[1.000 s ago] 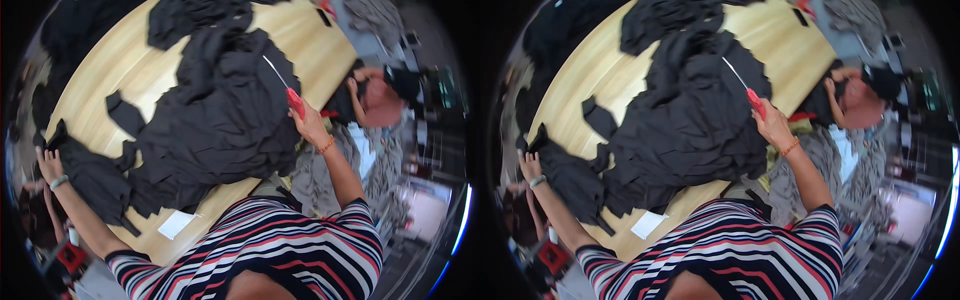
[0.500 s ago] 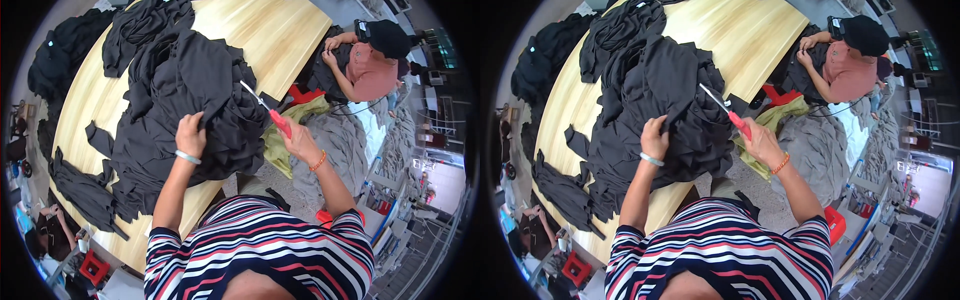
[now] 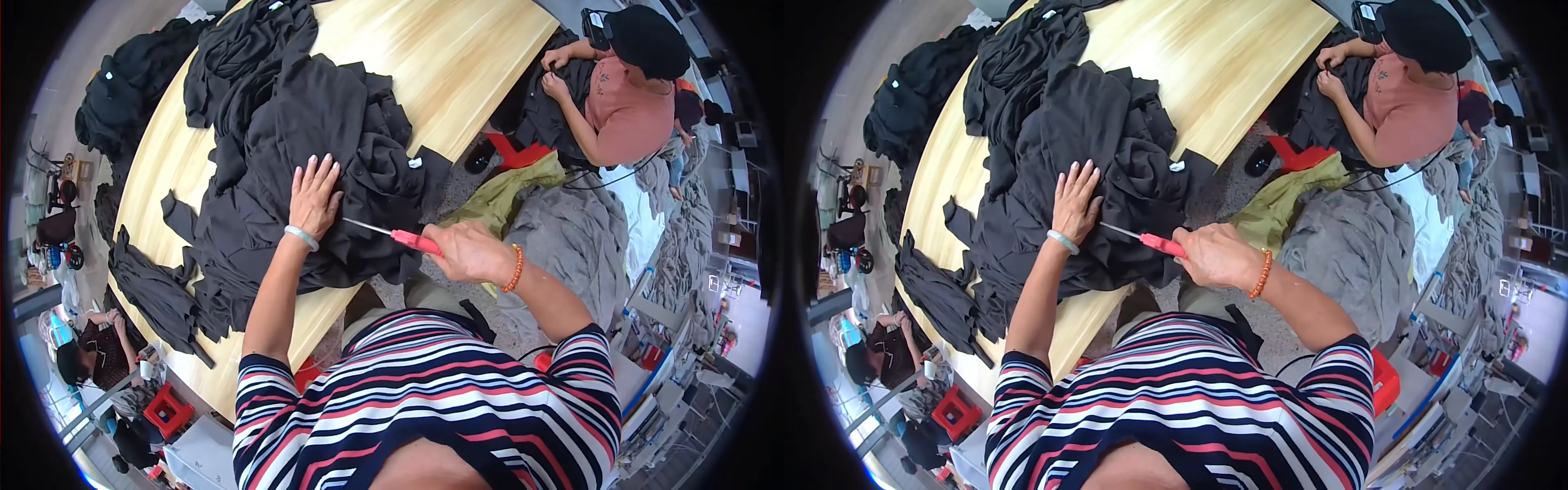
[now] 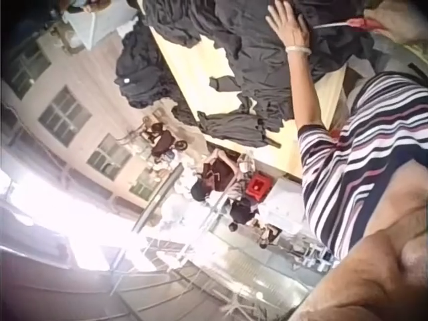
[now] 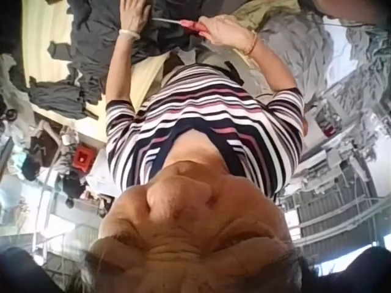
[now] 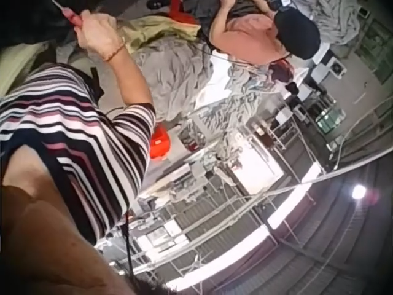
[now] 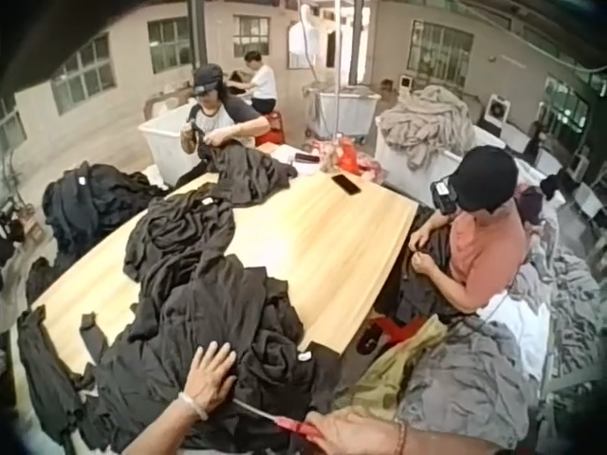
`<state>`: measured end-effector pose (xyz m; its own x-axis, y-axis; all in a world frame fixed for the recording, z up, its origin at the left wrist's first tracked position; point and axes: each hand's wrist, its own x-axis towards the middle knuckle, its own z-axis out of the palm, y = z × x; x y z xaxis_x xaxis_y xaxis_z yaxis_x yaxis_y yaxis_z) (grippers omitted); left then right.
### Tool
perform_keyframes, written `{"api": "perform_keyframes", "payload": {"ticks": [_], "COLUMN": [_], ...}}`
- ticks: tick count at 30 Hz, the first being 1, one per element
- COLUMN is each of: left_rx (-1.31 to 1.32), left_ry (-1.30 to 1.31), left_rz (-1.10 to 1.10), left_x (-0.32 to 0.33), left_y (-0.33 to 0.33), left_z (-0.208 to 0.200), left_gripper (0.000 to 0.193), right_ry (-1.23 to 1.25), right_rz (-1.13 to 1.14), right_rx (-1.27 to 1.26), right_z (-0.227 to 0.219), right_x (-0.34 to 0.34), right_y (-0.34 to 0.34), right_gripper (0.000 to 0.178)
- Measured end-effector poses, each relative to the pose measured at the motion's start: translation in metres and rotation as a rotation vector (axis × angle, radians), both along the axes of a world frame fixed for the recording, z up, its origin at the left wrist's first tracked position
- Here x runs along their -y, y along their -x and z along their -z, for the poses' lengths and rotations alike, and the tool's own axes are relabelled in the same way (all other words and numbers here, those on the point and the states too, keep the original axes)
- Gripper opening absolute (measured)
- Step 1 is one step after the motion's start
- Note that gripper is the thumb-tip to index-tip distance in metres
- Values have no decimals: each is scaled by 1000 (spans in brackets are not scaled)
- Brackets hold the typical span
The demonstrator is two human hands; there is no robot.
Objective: Trim excess threads from black garments using a pair of scissors on a work table.
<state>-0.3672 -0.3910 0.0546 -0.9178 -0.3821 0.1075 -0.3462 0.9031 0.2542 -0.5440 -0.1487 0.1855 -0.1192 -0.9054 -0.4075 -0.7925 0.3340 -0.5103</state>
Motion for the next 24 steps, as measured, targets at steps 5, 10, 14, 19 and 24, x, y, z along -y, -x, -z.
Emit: {"api": "perform_keyframes", "payload": {"ticks": [5,10,14,19,24], "left_rx": [-120,-222,-230,-470,-522], "left_ry": [9,17,6,-197,-258], "left_rz": [-68,-242,-208,-161,-244], "left_x": [-13,-50,-36,-35,-44], "left_y": [-5,44,40,33,8], "left_z": [-4,-20,29,25,1], "left_gripper": [51,64,30,13,23], "right_ry": [66,78,-4,-54,-55], "right_rz": [100,203,141,19,39], "right_rx": [29,-14,-88,-9,2], "right_z": [4,11,17,17,7], "right_x": [-17,-35,-42,-46,-38], "right_y": [12,24,23,26,34], "right_gripper": [27,21,22,23,24]}}
